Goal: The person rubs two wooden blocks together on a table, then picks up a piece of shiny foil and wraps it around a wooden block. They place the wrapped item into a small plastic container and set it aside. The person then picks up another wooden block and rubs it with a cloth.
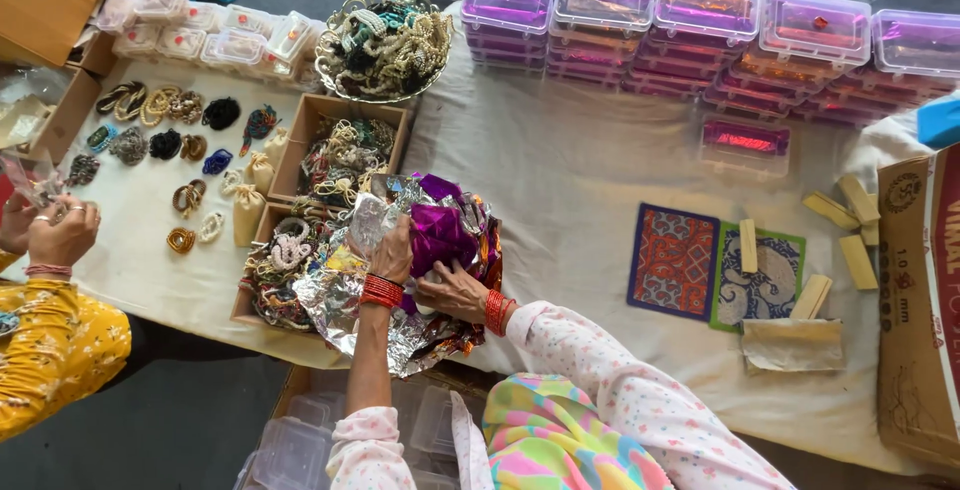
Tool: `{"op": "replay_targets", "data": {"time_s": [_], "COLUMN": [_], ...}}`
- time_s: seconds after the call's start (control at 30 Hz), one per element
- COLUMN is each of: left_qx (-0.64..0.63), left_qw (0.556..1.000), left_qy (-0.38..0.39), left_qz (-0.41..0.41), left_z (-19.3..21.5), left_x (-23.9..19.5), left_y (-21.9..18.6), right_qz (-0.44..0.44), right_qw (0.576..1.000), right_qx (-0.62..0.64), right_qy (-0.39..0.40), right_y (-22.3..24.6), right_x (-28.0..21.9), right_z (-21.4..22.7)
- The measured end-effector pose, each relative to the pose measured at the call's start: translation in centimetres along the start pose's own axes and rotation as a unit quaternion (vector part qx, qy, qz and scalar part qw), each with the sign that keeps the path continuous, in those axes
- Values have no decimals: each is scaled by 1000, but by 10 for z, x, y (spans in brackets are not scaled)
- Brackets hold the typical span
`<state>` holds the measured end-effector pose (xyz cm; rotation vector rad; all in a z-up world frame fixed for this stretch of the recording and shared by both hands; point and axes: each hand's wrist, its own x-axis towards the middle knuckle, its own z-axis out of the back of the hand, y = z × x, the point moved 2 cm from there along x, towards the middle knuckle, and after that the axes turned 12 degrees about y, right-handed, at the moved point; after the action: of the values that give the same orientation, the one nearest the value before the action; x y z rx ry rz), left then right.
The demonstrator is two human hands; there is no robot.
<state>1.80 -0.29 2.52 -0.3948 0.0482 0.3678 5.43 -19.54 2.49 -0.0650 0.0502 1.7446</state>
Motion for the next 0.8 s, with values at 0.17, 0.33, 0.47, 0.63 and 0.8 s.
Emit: {"op": "replay_targets", "data": {"time_s": [0.17,0.33,0.47,0.63,0.8], "left_qx": [-14,46,-33,-162,-214], "left_qw": [998,987,995,977,963], "left_qy": [-61,-149,-93,-139,-163], "left_qz": [-24,-33,13,6,8], "left_z": [4,31,28,36,59], "left_x": [5,1,7,22,24], "left_y": [-7,-30,-32,-39,-52], "right_qz": [6,5,24,31,51], "right_qw": [1000,1000,1000,999,994], "right_qx": [2,-5,-6,-8,-97], "right_qy": [-24,-3,-5,-6,-13], "right_y": [2,2,6,13,15], "right_x": [-4,-3,0,5,17], "right_z": [12,19,1,7,-27]}}
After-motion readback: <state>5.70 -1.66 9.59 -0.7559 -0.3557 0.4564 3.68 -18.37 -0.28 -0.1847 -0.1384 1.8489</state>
